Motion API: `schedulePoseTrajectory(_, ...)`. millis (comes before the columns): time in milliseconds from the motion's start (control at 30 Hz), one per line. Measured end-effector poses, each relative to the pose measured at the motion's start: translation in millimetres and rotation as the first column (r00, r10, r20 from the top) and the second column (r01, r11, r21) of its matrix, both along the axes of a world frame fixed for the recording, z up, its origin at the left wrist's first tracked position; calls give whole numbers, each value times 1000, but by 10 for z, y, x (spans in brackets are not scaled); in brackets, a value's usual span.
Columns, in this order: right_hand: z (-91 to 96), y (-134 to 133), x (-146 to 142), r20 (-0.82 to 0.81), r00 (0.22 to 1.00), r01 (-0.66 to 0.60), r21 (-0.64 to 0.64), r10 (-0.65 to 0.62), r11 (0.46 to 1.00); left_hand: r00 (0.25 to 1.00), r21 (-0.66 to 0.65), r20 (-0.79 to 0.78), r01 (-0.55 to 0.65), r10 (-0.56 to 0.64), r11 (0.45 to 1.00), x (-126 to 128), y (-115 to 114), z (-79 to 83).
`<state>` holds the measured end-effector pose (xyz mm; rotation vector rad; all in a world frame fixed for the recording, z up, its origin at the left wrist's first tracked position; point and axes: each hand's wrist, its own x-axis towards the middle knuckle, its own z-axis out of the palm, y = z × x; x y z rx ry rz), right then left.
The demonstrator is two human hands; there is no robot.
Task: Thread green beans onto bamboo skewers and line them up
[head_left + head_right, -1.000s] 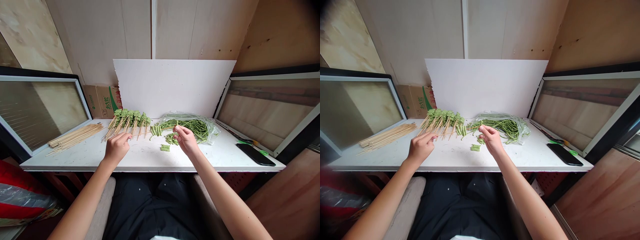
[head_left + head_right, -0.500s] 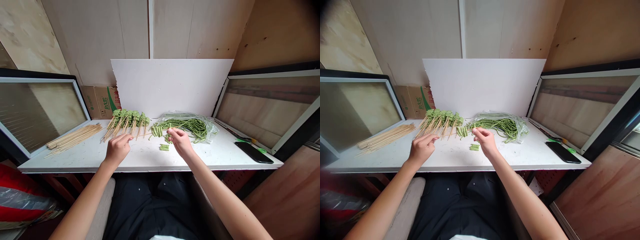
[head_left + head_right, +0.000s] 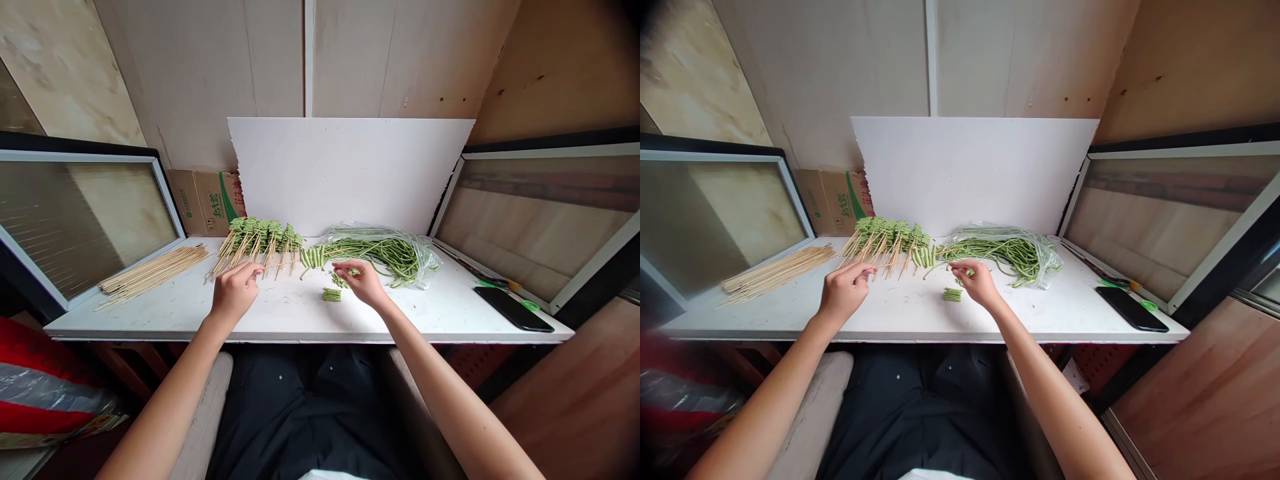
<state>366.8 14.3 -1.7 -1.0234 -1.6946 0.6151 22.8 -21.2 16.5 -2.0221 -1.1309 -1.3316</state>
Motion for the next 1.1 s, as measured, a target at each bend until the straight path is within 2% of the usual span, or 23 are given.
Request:
schedulePoseTrajectory(100, -193, 140, 139, 384, 921, 39, 67, -62, 997, 1000, -22, 4, -8, 8, 1000, -16, 30, -24)
schedulePoseTrajectory(200, -390, 211, 154, 568, 821, 18, 70, -55, 997, 1000, -43, 7, -11, 12, 999, -31, 51, -41)
schedulePoseTrajectory(367, -520, 229, 102, 657, 752, -8, 84, -49, 996, 1000, -63, 11, -26, 27, 998, -45, 70, -55)
schedulePoseTrajectory(600, -435, 153, 38, 687, 716, 8, 171, -125, 985, 1000, -66, 12, -20, 21, 998, -39, 75, -64)
schedulePoseTrajectory(667, -378, 144, 31, 633, 760, 25, 201, -149, 979, 999, -76, 15, -28, 29, 997, -39, 74, -63)
schedulePoseTrajectory(733, -302, 149, 47, 507, 847, 72, 182, -157, 981, 999, -80, 16, -33, 34, 996, -41, 73, -63)
schedulePoseTrajectory(800, -215, 159, 79, 302, 944, 109, 104, -136, 989, 999, -74, 16, -30, 32, 997, -44, 74, -64)
schedulePoseTrajectory(867, -126, 156, 112, 48, 995, 93, 2, -93, 996, 1000, -70, 15, -26, 28, 997, -46, 75, -67)
schedulePoseTrajectory(933, -40, 130, 131, -194, 980, 21, -87, -37, 996, 999, -79, 15, -27, 28, 996, -43, 75, -73)
schedulePoseTrajectory(1000, 41, 79, 128, -385, 922, -95, -150, 30, 984, 1000, -92, 15, -25, 27, 995, -37, 74, -78)
schedulePoseTrajectory(1100, 151, -17, 90, -567, 816, -259, -182, 114, 949, 1000, -93, 7, -20, 20, 995, -26, 68, -83)
